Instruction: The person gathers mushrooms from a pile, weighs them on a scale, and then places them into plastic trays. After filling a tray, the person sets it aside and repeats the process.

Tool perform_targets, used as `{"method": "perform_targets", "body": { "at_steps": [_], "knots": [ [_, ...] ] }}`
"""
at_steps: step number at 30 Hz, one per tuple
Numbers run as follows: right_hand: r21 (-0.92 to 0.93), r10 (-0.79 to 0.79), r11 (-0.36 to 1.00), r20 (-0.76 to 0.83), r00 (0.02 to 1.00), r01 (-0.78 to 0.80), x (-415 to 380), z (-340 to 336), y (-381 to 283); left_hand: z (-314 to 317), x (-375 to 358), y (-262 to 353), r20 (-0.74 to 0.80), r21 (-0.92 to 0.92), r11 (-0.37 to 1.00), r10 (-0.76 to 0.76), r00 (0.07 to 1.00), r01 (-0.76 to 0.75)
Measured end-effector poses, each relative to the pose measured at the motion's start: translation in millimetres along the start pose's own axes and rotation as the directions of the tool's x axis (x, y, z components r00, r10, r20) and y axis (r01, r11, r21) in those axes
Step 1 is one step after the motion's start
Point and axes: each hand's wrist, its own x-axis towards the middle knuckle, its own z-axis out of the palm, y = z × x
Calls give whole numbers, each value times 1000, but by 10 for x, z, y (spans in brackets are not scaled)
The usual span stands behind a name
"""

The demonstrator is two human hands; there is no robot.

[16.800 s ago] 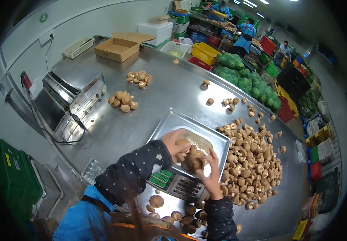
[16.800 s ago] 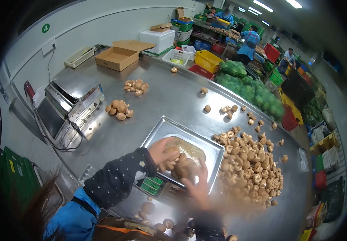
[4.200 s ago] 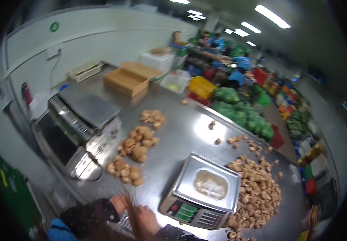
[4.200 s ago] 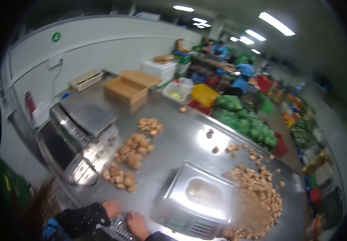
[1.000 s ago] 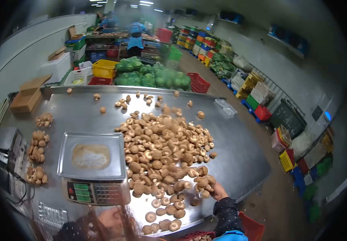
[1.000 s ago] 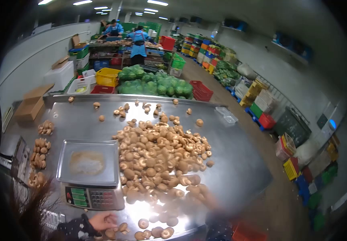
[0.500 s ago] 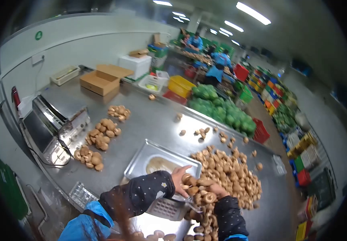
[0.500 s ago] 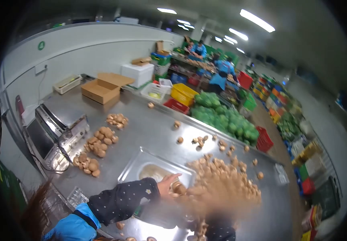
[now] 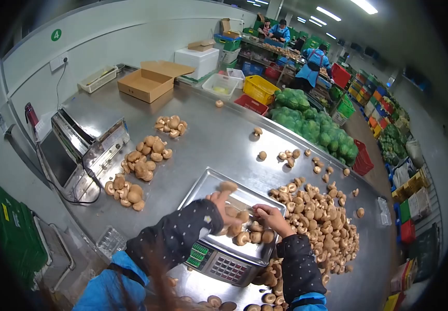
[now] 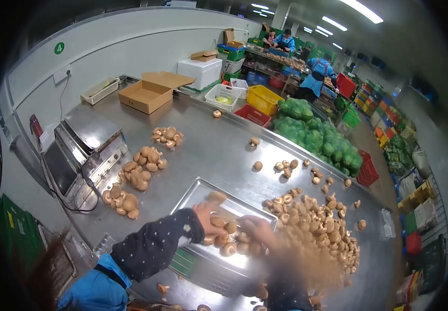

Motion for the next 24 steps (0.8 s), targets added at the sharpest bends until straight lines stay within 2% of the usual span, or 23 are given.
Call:
{"method": "perform_targets", "body": {
  "at_steps": [1,2,3,4,5,6,7,8,9,10,11,12,13,15,16,17,18,19,20,21,23,24],
  "knots": [
    [-7,-1,1000,-2,1000,1,-88,-56,5,-37,114,62,-58,-68,998,-13,998,9],
    [-288,-43,957,-64,997,22,-202,-104,52,55,300,48,-73,-3,1000,2,997,-3],
    [-553,-113,833,-113,987,32,-311,-128,7,135,559,-11,-102,65,998,23,995,-16],
    [-611,-154,789,-92,984,66,-468,-110,-70,193,727,-73,-105,305,949,115,988,-78],
    [-670,-197,736,-67,978,102,-661,-34,-169,296,878,-133,-98,529,840,196,976,-116],
    [-747,-303,632,5,953,205,-761,-4,-149,470,1157,-225,-150,89,992,-78,986,92],
    [-805,-393,515,82,916,293,-823,27,-59,496,1400,-252,-60,-370,887,-317,946,274],
    [-758,-362,613,-16,932,224,-857,67,81,334,1492,-246,19,-86,979,-185,983,186],
    [-689,-314,708,-111,943,154,-878,102,193,208,1551,-250,136,201,978,-87,987,59],
    [-682,-351,713,-150,924,160,-905,127,232,120,1553,-196,120,204,978,-78,990,52],
    [-671,-383,723,-188,905,166,-927,156,243,38,1470,-131,-31,41,963,-264,964,265],
    [-689,-459,690,-176,871,224,-926,182,234,-29,1383,-99,-143,-150,886,-458,877,438],
    [-686,-463,691,-178,868,228,-927,225,236,-78,1292,-117,-148,-144,887,-457,877,438],
    [-684,-602,677,-299,741,274,-891,310,248,-183,1141,-253,-177,3,928,-366,914,372],
    [-718,-596,645,-259,760,261,-836,264,347,-173,1110,-350,-185,11,928,-363,913,372],
    [-717,-605,643,-260,753,269,-772,215,339,-127,1079,-442,-262,129,930,-302,917,343],
    [-698,-478,692,-250,842,185,-727,175,328,-93,1089,-503,-327,248,915,-229,917,318],
    [-678,-333,729,-235,913,92,-720,165,297,-87,1100,-523,-329,254,914,-226,917,316],
    [-684,-258,730,-273,927,1,-705,163,274,-57,1095,-561,-299,301,919,-164,940,256],
    [-659,-358,750,-331,873,58,-669,186,317,0,1076,-620,-255,347,918,-107,961,194],
    [-667,-508,721,-325,798,186,-552,95,476,169,1221,-877,-518,180,980,19,855,87],
    [-609,-495,775,-420,760,168,-667,167,250,35,907,-658,-589,70,997,64,805,-28]
  ]
}}
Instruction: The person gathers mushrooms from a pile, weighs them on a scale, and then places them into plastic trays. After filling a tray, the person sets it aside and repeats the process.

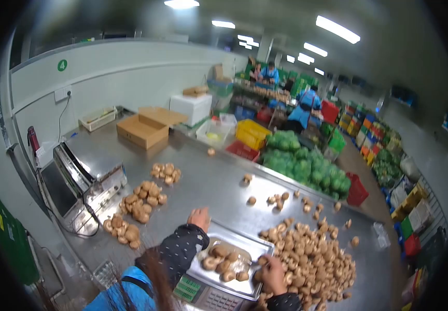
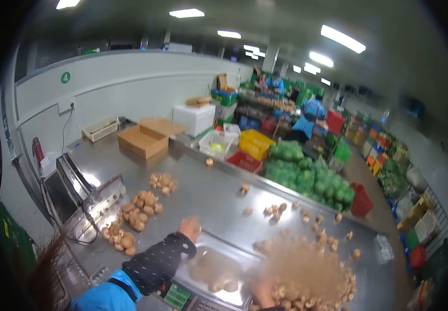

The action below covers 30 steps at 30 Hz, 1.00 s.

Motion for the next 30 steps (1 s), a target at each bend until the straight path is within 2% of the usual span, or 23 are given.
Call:
{"method": "perform_targets", "body": {
  "at_steps": [1,3,5,6,7,9,10,12,13,15,16,17,18,19,21,22,24,25,26,27,28,29,30],
  "knots": [
    [45,69,997,-77,995,-65,51,-139,-250,-477,-143,414,-93,-158,987,18,995,-32],
    [215,98,975,-157,983,-63,16,-57,-304,-888,-411,824,-110,-373,917,110,988,-144],
    [-28,-210,978,-170,963,208,39,-58,-537,-995,-664,1002,-86,-459,782,433,897,-422],
    [-73,-225,973,-116,968,217,36,-47,-671,-966,-757,1043,3,-359,777,556,831,-518],
    [-173,-228,960,-23,973,221,38,3,-761,-786,-883,955,229,-261,831,547,805,-491],
    [-203,-258,943,47,965,262,-56,253,-608,-533,-1151,851,249,-43,876,475,844,-480],
    [-204,-258,943,48,965,263,-88,238,-532,-502,-1147,801,248,-44,877,473,845,-478],
    [-314,-187,918,191,964,241,-184,70,-471,-615,-1107,795,343,-54,866,484,805,-497],
    [-224,-94,964,230,969,147,-204,17,-460,-557,-1081,726,357,-64,870,478,803,-489],
    [-130,-85,987,70,994,93,-278,-68,-330,-438,-926,559,178,-469,821,449,876,-326],
    [-113,-60,992,19,998,62,-324,-166,-307,-462,-891,499,297,-648,760,315,901,-53],
    [-76,42,996,46,998,-39,-377,-282,-375,-538,-826,501,432,-752,618,202,879,228],
    [-152,-20,988,103,994,36,-441,-299,-346,-618,-755,532,467,-752,588,156,870,298],
    [-220,-79,969,165,983,115,-503,-302,-319,-637,-711,519,466,-753,583,149,872,303],
    [-231,-113,958,244,963,170,-580,-281,-299,-611,-634,435,452,-658,721,147,880,218],
    [-235,-143,946,318,937,224,-631,-264,-292,-564,-586,403,466,-647,724,127,875,240],
    [-182,-77,974,290,954,134,-585,-328,-394,-565,-568,415,462,-663,715,159,872,221],
    [-201,-62,973,232,971,110,-616,-278,-376,-601,-591,484,539,-698,619,121,833,361],
    [-195,-64,972,305,950,128,-562,-324,-531,-581,-595,506,569,-657,674,150,808,337],
    [-277,30,958,361,932,76,-492,-389,-670,-560,-570,537,594,-619,726,184,783,299],
    [-225,12,973,288,958,55,-464,-393,-625,-525,-568,595,590,-619,727,181,787,297],
    [-172,-4,984,216,976,42,-435,-393,-526,-488,-604,659,536,-474,877,215,817,80],
    [169,44,985,-8,999,-42,-440,-238,-277,-453,-635,707,491,-277,951,261,831,-135]
  ]
}}
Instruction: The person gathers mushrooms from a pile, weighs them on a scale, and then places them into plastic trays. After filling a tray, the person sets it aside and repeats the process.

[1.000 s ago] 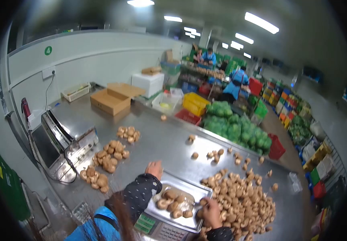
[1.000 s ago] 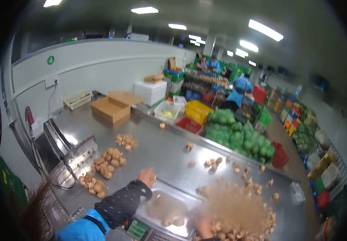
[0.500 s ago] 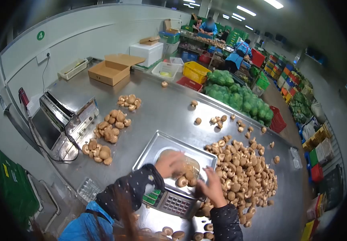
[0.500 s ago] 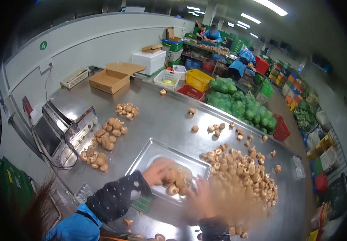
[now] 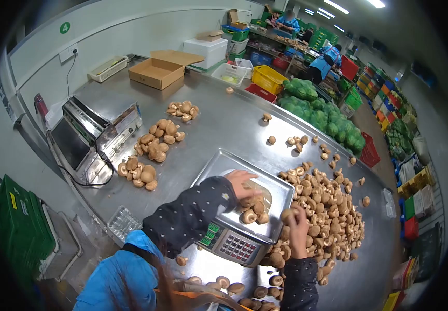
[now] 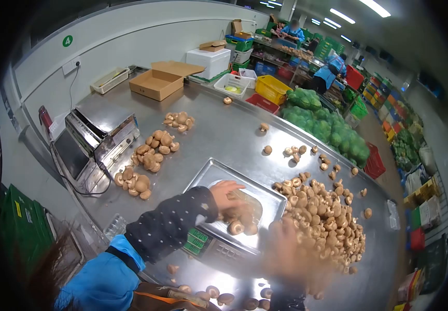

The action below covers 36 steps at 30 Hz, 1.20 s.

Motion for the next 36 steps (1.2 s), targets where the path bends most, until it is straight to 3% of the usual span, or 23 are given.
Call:
{"method": "perform_targets", "body": {
  "at_steps": [1,3,4,5,7,8,12,15,17,18,19,21,23,24,25,26,27,29,30,31,33,35,36],
  "knots": [
    [-3,-5,1000,7,1000,5,130,132,183,35,11,45,-7,-4,1000,-3,1000,3],
    [448,192,877,4,981,-174,296,306,353,164,-24,130,9,136,989,-51,999,49],
    [69,99,992,100,990,-106,326,388,354,290,24,-54,30,115,990,76,997,-79],
    [-311,49,950,220,974,22,347,508,273,320,8,-113,36,116,989,88,996,-91],
    [-125,152,983,165,975,-132,285,669,20,374,-44,-206,-93,-99,986,124,988,-133],
    [-204,124,973,81,989,-106,213,795,-66,513,-143,-274,-287,-33,987,144,947,-159],
    [-300,101,950,26,995,-88,170,978,25,503,-297,-129,-405,2,998,61,912,-66],
    [-253,109,964,100,989,-81,262,839,29,422,-279,-41,-317,-109,994,-61,947,28],
    [33,205,978,46,978,-207,284,773,144,415,-265,-143,-334,-155,987,-6,943,-49],
    [96,159,983,-49,986,-153,220,658,255,431,-261,-217,-296,-297,954,-62,953,-30],
    [347,164,926,-14,986,-149,180,490,550,453,-250,-311,-250,-433,902,-112,962,-7],
    [461,307,849,-32,951,-258,-7,40,207,296,-341,-273,-114,-713,700,-163,980,33],
    [229,294,933,-39,955,-277,-295,-342,70,171,-459,-421,-87,-708,703,-177,980,64],
    [309,458,849,-29,888,-428,-443,-422,-78,30,-595,-352,-5,-741,645,-283,959,187],
    [-262,-49,964,-18,999,43,-746,-492,526,-161,-765,-235,81,-760,575,-380,922,304],
    [3,270,963,-28,963,-270,-867,-500,372,-304,-929,-229,132,-786,516,-397,908,340],
    [259,554,797,47,831,-546,-971,-471,156,-419,-1093,-260,184,-806,455,-413,892,377],
    [74,365,926,82,927,-371,-1124,-336,94,-610,-1385,-357,224,-846,357,-434,873,395],
    [-426,-20,892,290,957,148,-1089,-342,14,-669,-1504,-398,260,-879,256,-449,855,401],
    [-541,58,828,343,937,147,-1177,-263,52,-670,-1598,-455,256,-875,264,-457,852,405],
    [-656,103,752,216,971,66,-1379,61,496,-638,-1761,-556,203,-907,213,-536,819,364],
    [-587,36,802,231,972,110,-1367,-2,573,-662,-1755,-468,199,-909,200,-564,801,366],
    [-455,99,890,179,979,-7,-1349,-48,523,-657,-1739,-404,181,-897,247,-551,815,366]
  ]
}}
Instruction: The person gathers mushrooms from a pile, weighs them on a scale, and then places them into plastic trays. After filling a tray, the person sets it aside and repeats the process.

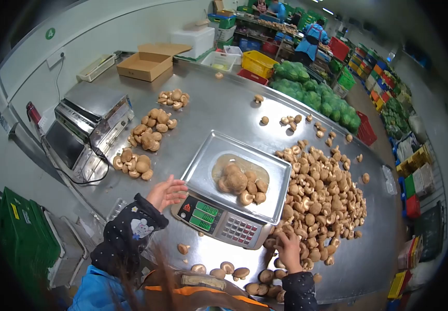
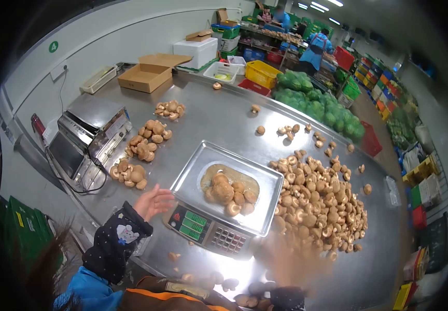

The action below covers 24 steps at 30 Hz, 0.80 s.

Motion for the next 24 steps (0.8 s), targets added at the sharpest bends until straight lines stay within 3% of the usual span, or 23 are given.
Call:
{"method": "perform_targets", "body": {
  "at_steps": [1,2,5,6,7,8,9,11,12,13,14,15,21,23,24],
  "knots": [
    [179,82,981,-2,997,-80,-1,-30,7,62,-5,13,10,41,999,24,1000,-24],
    [436,239,868,48,970,-236,12,3,146,100,85,2,7,73,994,75,997,-76],
    [538,47,843,-74,996,0,454,-426,-311,470,493,-70,123,384,814,423,898,-436],
    [441,-202,856,-198,959,271,604,-387,-211,633,648,-106,178,482,683,536,825,-548],
    [215,-161,949,-298,941,230,723,-588,-658,869,661,-22,227,535,641,518,825,-550],
    [205,-131,957,-320,938,204,919,-566,-719,1086,674,81,274,583,592,501,821,-556],
    [195,-106,964,-345,933,181,1099,-538,-750,1176,900,-78,293,707,402,583,758,-582],
    [224,-49,964,-384,922,144,1356,-384,-871,1343,1145,-232,310,853,179,583,752,-490],
    [44,-152,981,-440,885,190,1428,-313,-989,1378,1185,-280,293,890,132,567,770,-436],
    [89,-108,985,-339,934,146,1464,-170,-1069,1404,1220,-329,271,922,86,550,790,-376],
    [-128,-292,955,-251,923,268,1515,56,-961,1390,1355,-410,169,896,317,406,898,-312],
    [62,-254,960,-231,939,274,1475,115,-1085,1395,1375,-406,166,885,355,364,916,-301],
    [228,-184,950,-143,972,213,1527,82,-771,1340,1276,-280,102,840,427,479,872,-333],
    [420,193,889,10,981,-180,1579,58,-454,1164,1435,-296,144,625,686,366,919,-371],
    [450,248,854,87,965,-260,1625,270,-90,1171,1325,-198,174,454,833,265,948,-316]
  ]
}}
